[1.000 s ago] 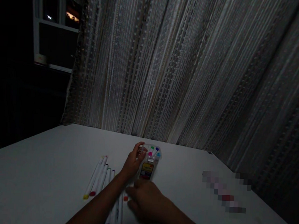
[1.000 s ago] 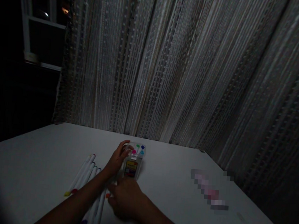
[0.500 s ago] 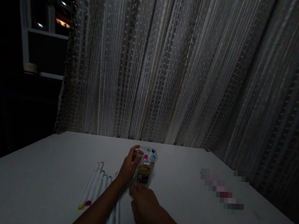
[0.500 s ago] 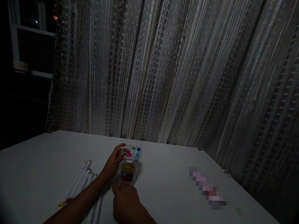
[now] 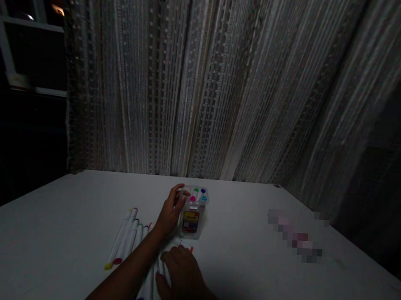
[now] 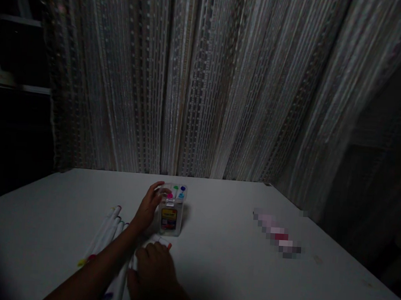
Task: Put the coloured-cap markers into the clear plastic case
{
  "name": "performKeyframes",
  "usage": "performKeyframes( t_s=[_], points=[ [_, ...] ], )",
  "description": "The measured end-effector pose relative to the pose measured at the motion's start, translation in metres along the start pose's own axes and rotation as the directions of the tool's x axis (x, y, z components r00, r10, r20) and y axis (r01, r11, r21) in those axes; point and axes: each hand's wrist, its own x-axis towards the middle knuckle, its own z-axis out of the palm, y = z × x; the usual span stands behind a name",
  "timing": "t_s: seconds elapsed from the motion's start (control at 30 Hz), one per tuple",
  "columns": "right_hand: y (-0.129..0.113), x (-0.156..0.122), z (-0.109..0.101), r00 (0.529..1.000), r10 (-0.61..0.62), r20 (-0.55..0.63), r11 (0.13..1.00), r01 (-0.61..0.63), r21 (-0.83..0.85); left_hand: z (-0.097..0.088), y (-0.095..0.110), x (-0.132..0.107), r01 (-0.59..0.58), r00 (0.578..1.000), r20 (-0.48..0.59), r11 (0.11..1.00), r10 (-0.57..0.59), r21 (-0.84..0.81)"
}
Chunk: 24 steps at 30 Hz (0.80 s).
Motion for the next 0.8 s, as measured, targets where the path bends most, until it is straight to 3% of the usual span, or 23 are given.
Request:
performKeyframes(
  t_s=[0.2, 0.6, 0.8],
  points=[
    [0.007, -0.001, 0.002, 0.999, -0.016, -0.048, 1.000, 0.016, 0.007, 0.002, 0.004, 0.000, 0.015, 1.000, -0.017, 1.000, -0.015, 0.022],
    [0.011, -0.003, 0.004, 1.000, 0.025, -0.002, 1.000, -0.025, 0.002, 0.006, 0.004, 0.000, 0.033, 0.999, -0.043, 0.999, -0.031, 0.042],
    [0.013, -0.005, 0.012, 0.999, 0.028, -0.032, 0.999, -0.029, -0.031, 0.007, 0.005, -0.003, 0.052, 0.998, -0.048, 0.997, -0.049, 0.064]
  ],
)
